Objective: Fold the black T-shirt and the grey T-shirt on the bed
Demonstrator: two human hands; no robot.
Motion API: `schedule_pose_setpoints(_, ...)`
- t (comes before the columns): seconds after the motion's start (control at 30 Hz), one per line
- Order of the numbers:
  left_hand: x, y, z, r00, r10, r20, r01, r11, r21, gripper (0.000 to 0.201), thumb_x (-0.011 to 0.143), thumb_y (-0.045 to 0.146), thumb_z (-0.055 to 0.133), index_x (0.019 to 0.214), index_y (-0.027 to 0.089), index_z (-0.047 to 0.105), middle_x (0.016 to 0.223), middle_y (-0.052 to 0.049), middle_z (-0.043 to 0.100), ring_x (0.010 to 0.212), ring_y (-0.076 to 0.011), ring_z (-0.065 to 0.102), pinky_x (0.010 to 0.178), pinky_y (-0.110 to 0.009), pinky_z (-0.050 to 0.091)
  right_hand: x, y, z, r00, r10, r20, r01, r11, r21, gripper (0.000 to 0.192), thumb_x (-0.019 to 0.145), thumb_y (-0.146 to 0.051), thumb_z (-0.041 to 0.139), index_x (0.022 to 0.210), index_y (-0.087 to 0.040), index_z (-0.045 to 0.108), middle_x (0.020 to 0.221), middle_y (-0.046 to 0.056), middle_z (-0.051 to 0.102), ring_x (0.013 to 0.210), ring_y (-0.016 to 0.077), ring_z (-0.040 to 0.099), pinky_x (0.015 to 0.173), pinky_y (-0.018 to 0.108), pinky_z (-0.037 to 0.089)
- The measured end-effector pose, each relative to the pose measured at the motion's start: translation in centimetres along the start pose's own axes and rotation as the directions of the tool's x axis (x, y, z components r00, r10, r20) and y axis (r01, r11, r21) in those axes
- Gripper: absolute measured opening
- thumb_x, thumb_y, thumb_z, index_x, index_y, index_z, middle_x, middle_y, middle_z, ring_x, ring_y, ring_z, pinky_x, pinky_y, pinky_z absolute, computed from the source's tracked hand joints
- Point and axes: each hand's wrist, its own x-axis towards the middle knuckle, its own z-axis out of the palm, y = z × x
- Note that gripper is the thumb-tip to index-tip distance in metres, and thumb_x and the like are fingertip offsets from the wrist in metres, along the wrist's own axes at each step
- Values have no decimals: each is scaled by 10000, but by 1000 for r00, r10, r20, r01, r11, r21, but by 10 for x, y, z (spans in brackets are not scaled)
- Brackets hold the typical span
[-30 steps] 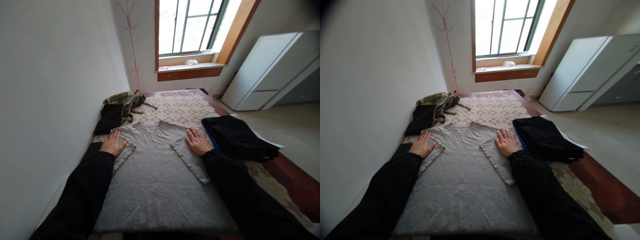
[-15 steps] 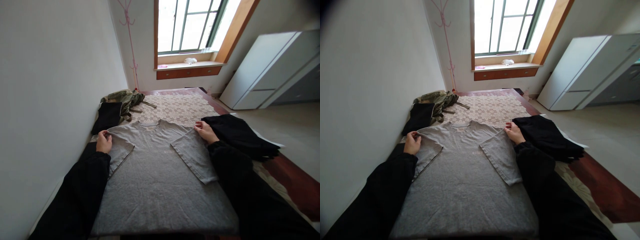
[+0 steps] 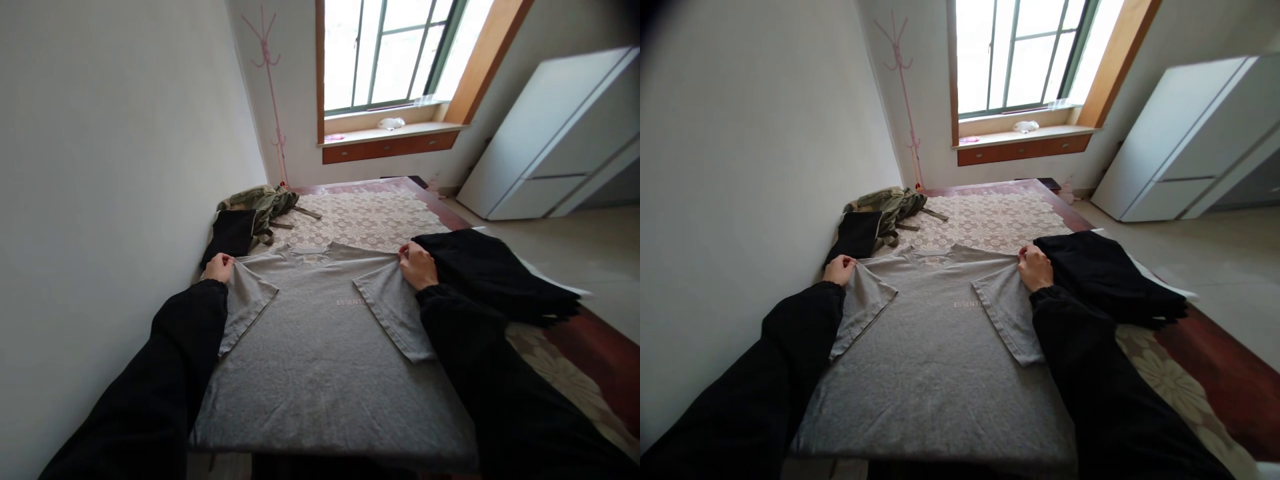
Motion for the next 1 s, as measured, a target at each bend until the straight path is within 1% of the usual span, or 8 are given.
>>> schedule_pose_setpoints(0.23,-14,10,9,999,-13,-45,19,990,140,253,993,323,451,1162,184,578,1147,-234,732,1069,-354,719,894,-452,511,-13,-5,4,996,-84,17,86,991,-103,282,951,-288,480,1115,-172,678,1162,184,683,924,313,675,802,418,510)
schedule_pose_setpoints(0.37,-20,8,-1,999,-7,-38,12,990,142,322,979,304,470,1259,162,543,1101,-205,747,1045,-338,722,881,-436,528,-14,-8,0,979,-204,6,203,972,-116,415,966,-347,491,1323,-172,609,1388,188,604,1241,358,574,995,473,487)
schedule_pose_setpoints(0.47,-28,9,-5,985,142,-98,-125,978,168,446,939,308,528,1359,158,527,1314,-191,674,1248,-331,624,1032,-445,477,-13,-9,4,896,-432,103,443,888,-121,488,997,-385,458,1452,-227,542,1574,117,490,1462,323,399,1207,520,307)
schedule_pose_setpoints(0.57,-41,14,3,882,466,-64,-442,868,228,461,948,321,491,1372,164,578,1472,-161,582,1401,-315,495,1178,-467,360,-13,-6,15,770,-579,269,622,775,-115,530,1044,-393,325,1543,-283,464,1611,71,467,1510,272,364,1262,547,184)
schedule_pose_setpoints(0.63,-49,17,14,805,589,77,-589,774,232,511,975,369,444,1440,187,549,1545,-126,533,1477,-294,415,1236,-488,279,-14,-3,22,755,-575,315,632,766,-117,562,1051,-397,270,1584,-289,409,1627,67,448,1521,263,356,1260,555,181)
schedule_pose_setpoints(0.7,-56,20,25,781,583,223,-624,745,236,588,997,447,398,1531,212,467,1623,-97,449,1542,-285,319,1263,-509,213,-15,-1,25,757,-563,332,627,769,-125,596,1046,-421,260,1614,-270,358,1653,78,403,1547,274,305,1258,568,171)
schedule_pose_setpoints(0.87,-60,30,32,797,485,359,-583,773,250,693,1014,528,340,1613,180,343,1705,-111,283,1591,-288,198,1280,-506,133,-19,-26,6,723,-543,428,624,779,-65,613,1033,-443,311,1607,-240,378,1675,76,361,1578,276,216,1277,548,91)
schedule_pose_setpoints(1.0,-86,28,21,860,385,334,-451,880,147,722,1004,491,393,1627,140,293,1718,-152,219,1597,-317,165,1275,-538,125,-57,-51,-45,799,-493,345,428,868,251,684,965,-590,456,1518,-189,504,1649,145,392,1552,348,271,1256,592,150)
